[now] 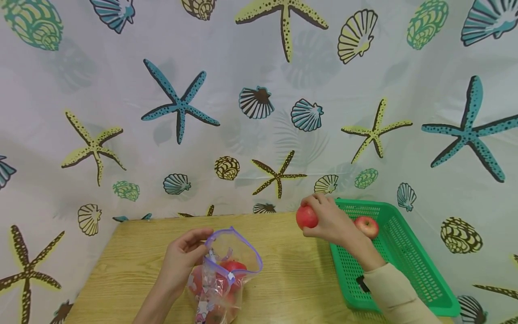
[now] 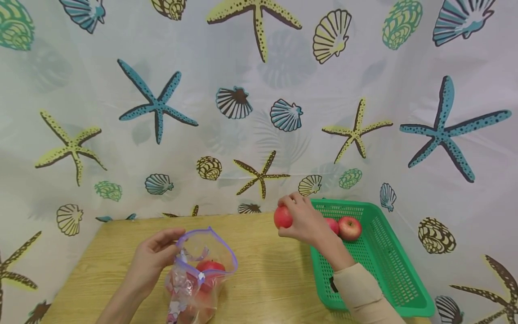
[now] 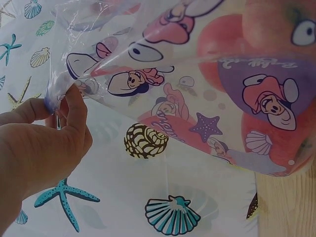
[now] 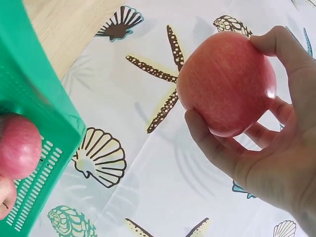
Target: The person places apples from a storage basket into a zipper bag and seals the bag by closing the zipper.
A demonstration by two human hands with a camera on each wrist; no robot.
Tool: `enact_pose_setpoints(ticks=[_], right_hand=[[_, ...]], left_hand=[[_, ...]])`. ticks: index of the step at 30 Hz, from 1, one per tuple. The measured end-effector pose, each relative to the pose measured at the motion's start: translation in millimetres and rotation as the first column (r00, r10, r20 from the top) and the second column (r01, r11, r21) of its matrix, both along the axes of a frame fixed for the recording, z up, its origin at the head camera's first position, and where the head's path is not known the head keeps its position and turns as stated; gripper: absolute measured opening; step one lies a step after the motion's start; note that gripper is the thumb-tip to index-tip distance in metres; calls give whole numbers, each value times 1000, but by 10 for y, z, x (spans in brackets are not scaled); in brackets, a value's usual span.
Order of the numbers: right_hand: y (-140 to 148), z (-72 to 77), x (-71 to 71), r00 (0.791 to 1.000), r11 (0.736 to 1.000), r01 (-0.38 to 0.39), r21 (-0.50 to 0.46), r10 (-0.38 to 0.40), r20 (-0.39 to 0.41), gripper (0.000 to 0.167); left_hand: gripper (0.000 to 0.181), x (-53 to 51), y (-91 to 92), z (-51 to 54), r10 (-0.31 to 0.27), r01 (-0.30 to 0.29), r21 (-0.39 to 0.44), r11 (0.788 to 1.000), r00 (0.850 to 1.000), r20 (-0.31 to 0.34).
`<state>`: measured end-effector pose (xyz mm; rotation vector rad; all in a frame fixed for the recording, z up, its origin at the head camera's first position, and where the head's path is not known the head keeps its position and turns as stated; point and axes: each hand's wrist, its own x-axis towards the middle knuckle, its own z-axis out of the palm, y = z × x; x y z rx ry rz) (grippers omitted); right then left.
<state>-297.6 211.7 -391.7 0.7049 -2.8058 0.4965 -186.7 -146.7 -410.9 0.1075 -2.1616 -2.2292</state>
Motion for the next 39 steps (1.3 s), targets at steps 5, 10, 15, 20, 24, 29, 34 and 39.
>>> enact_pose_setpoints(ticks=[5,10,15,20,24,29,34,39], right_hand=[[-86,8,26,999,998,-53,-13,53,-13,58],[-182,33,73,995,996,-91,-13,90,-42,57],[-286,57,105,992,993,-113,-14,112,-59,57],[-398,65,140,984,987,-158,-9,157,-88,55],[-502,88,172,974,981,-192,2,191,-118,53],[-637,162,253,970,975,-221,-8,219,-101,54],[-784,214,350,958,962,-272,-8,270,-95,56],[-934,211,413,934,940,-341,7,339,-116,58]], left_hand=[[35,1,4,7,0,0,-2,1000,1000,10],[36,4,9,8,-2,2,5,1000,1000,10],[36,3,8,6,-5,5,3,1000,1000,14],[37,-1,12,8,-4,4,-7,1000,1000,20],[36,-5,14,3,-8,8,-10,1000,1000,19],[36,-10,20,-1,-8,8,-11,1000,1000,19],[36,-15,27,-5,-12,12,-4,1000,1000,14],[37,-10,36,-13,-24,24,11,1000,1000,5]])
